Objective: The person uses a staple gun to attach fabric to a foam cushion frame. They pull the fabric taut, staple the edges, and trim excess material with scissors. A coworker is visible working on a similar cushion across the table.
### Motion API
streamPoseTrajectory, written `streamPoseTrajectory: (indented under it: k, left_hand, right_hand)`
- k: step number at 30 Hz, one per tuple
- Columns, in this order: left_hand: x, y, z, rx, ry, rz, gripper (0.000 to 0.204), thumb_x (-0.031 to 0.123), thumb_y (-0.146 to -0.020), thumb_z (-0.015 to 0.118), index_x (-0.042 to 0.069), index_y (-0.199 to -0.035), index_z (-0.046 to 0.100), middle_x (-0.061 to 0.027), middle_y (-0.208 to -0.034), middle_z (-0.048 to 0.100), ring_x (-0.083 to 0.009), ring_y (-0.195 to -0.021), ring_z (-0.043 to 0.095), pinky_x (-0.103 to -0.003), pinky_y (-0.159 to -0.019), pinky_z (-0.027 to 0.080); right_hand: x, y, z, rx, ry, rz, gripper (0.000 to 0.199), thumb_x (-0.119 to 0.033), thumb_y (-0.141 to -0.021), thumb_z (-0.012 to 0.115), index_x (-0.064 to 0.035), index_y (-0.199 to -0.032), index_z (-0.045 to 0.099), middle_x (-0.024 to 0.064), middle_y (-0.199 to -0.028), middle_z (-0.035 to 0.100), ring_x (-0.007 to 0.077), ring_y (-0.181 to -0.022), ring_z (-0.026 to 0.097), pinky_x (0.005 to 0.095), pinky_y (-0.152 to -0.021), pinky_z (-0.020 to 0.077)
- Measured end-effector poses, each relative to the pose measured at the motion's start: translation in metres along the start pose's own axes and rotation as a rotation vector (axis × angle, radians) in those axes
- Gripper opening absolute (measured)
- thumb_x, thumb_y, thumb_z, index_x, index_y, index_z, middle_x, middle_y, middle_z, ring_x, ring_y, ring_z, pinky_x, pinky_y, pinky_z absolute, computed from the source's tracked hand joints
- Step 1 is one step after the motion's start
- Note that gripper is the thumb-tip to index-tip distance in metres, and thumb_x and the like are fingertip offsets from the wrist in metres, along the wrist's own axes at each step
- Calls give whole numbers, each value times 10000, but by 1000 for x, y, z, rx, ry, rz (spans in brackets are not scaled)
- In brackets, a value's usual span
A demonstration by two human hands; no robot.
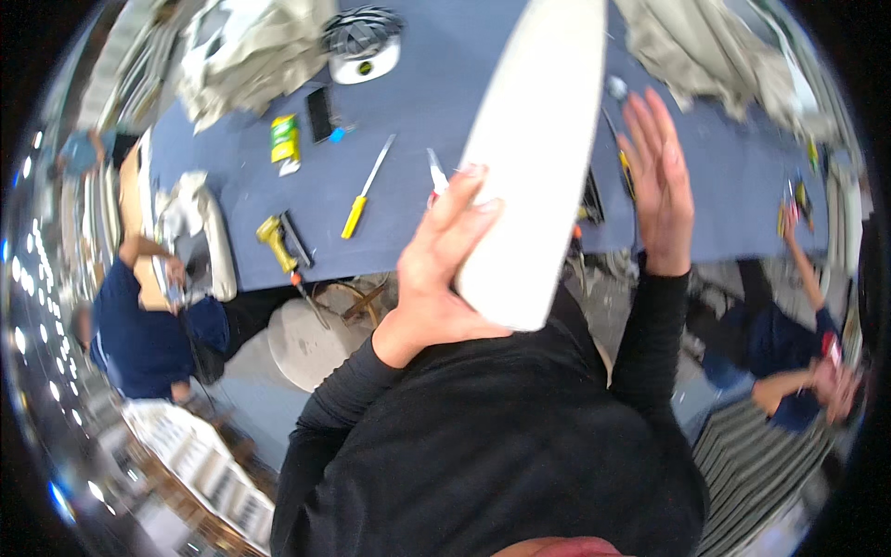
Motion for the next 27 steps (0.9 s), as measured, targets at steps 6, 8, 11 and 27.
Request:
streamPoseTrajectory:
  k: [6,8,11,27]
  left_hand:
    - [-26,-58,-20,190,-329,69,924,421,-784,859,-103,-1484,562,-286,-1409,696,-374,-1301,704,-458,-1114,534]
    - [-47,-78,-41,225,-166,-52,775,394,-838,859,-73,-1405,612,-161,-1276,738,-262,-1184,711,-377,-1036,540]
    - [-64,-112,-65,239,3,-66,634,355,-892,847,-24,-1355,638,-76,-1195,716,-176,-1045,678,-331,-937,537]
    - [-16,-58,-64,440,-165,-127,682,64,-952,751,2,-1554,435,-125,-1453,538,-221,-1326,551,-362,-1156,430]
  right_hand:
    - [-27,-41,6,-92,687,-404,597,-363,-1085,622,-20,-1567,540,236,-1638,497,377,-1534,455,479,-1261,344]
    - [-21,-64,29,-50,793,-486,542,-333,-1089,628,-10,-1522,583,278,-1595,537,421,-1497,496,497,-1241,372]
    - [-30,-94,62,-32,765,-570,489,-314,-1134,553,-19,-1524,577,279,-1633,483,453,-1534,427,519,-1265,328]
    - [77,-73,47,0,318,-299,448,-218,-1058,665,-114,-1491,620,189,-1517,642,396,-1401,610,450,-1167,482]
Point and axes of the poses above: each hand's wrist, its own y-axis away from the middle knuckle, its own z-axis out of the palm, x = y × z, the point moved 4 cm from there along -y, towards the middle knuckle
